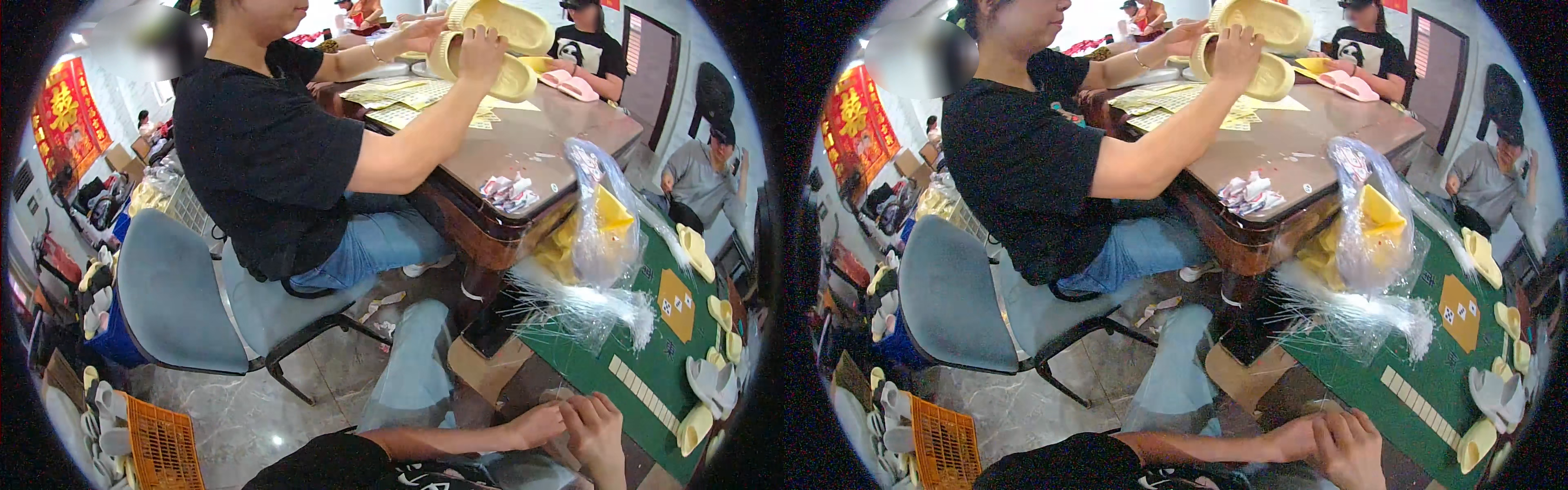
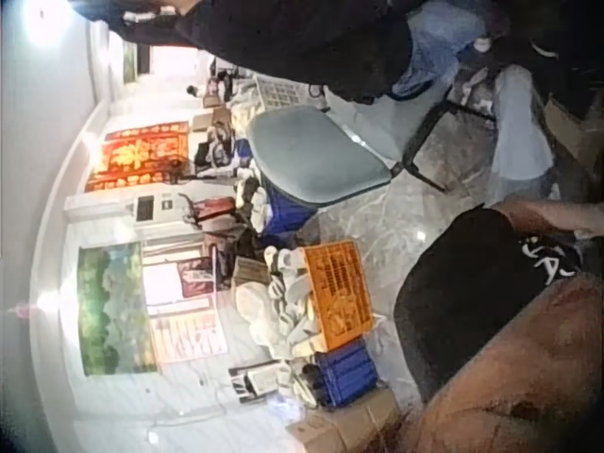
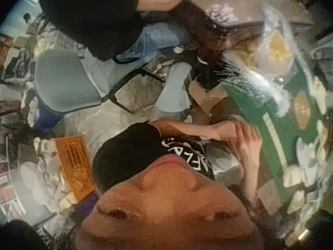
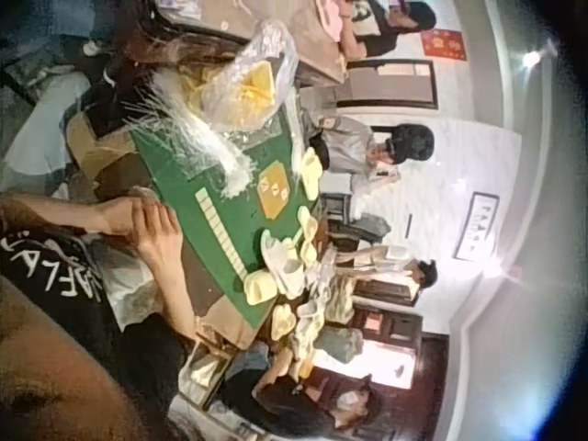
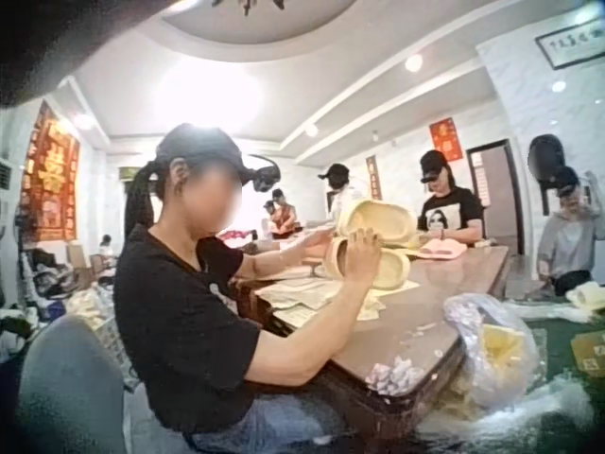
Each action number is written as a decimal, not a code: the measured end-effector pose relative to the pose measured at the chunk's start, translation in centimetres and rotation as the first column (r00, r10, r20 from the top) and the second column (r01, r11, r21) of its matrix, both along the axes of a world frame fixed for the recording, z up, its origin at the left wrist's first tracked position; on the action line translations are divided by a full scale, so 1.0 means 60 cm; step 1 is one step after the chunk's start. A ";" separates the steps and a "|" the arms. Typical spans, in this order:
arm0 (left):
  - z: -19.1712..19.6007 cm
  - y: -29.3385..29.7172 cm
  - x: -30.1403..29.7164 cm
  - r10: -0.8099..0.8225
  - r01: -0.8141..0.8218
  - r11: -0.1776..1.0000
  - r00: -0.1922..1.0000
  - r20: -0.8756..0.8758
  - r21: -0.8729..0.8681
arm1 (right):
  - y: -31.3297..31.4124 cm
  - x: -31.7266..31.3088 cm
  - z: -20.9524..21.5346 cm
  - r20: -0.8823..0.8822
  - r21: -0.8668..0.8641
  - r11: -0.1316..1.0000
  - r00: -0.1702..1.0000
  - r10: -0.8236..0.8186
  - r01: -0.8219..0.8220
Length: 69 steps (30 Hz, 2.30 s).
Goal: The person secures slippers together in pairs by threading plastic fasteners through them by hand.
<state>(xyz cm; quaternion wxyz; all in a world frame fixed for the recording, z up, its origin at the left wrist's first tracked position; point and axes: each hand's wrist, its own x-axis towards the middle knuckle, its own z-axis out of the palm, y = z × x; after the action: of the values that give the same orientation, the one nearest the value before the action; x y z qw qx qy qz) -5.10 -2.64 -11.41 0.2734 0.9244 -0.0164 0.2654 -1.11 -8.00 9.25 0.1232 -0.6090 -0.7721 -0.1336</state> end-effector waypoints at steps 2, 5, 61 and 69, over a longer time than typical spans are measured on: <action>0.044 0.013 -0.017 -0.030 0.033 0.993 0.999 -0.028 0.113 | -0.004 0.023 -0.020 -0.032 -0.025 0.997 0.997 -0.074 0.073; 0.045 0.016 -0.021 -0.002 0.000 0.990 1.000 0.012 0.143 | -0.013 0.046 -0.038 -0.050 -0.062 0.983 0.984 -0.173 0.170; 0.102 0.021 -0.022 -0.035 0.025 0.992 0.996 0.077 0.126 | -0.418 0.301 -0.247 -0.846 0.042 0.526 -0.249 0.471 0.850; 0.121 0.019 -0.018 -0.033 0.043 0.976 0.998 0.047 -0.214 | -0.335 0.136 -0.217 -0.795 -0.154 0.719 -0.517 0.316 0.678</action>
<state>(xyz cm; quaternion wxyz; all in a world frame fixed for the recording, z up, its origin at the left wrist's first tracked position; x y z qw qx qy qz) -6.17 -1.52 -4.13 0.3763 0.8830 -0.0113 0.2803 7.08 -28.09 -3.76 0.8463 -0.4924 -0.0198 0.2023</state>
